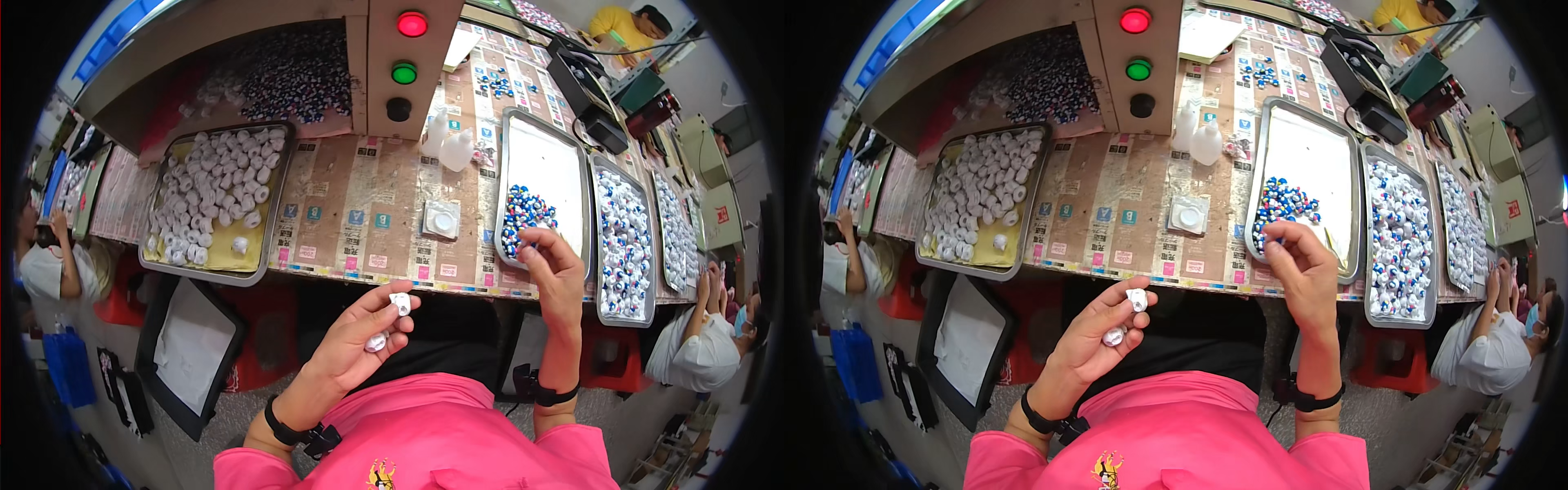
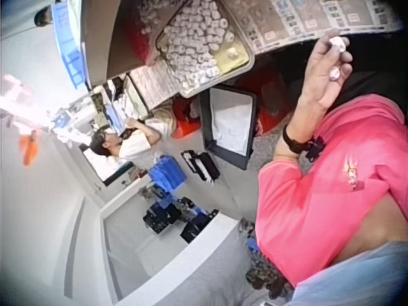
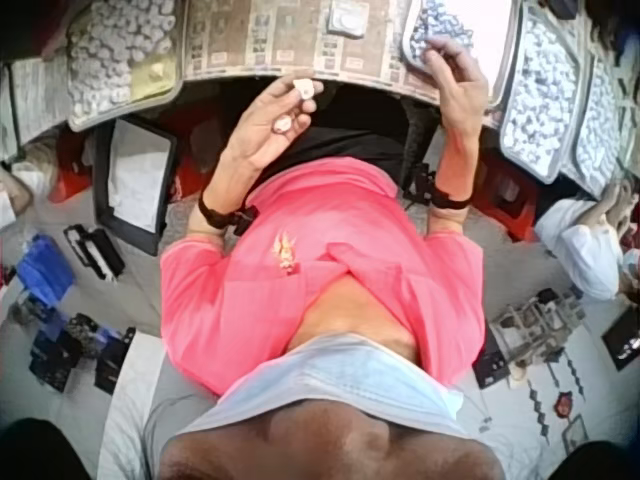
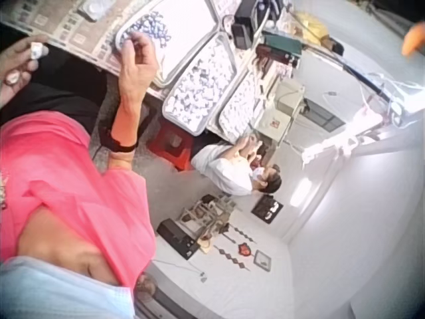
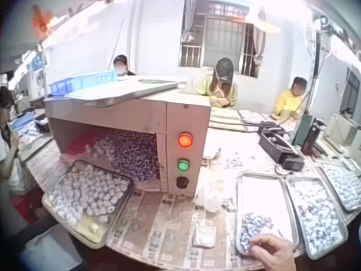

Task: Assembling small plastic toy components with blue and red details onto white bases at a workstation.

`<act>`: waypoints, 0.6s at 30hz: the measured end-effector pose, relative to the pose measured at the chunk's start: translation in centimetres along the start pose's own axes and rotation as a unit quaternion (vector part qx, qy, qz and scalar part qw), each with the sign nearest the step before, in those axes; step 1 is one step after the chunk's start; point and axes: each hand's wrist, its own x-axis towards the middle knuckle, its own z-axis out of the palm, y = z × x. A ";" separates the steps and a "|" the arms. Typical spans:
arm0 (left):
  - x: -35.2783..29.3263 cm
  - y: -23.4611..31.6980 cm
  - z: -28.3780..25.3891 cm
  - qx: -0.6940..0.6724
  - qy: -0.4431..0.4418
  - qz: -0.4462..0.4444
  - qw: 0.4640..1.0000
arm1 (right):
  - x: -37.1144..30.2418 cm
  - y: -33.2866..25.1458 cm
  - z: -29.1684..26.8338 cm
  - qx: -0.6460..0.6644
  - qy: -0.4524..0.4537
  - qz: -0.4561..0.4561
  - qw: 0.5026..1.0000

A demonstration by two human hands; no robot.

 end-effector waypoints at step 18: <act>-0.4 0.3 -0.5 -0.006 0.001 -0.019 1.000 | 0.4 -0.4 4.2 0.068 -0.086 0.074 0.991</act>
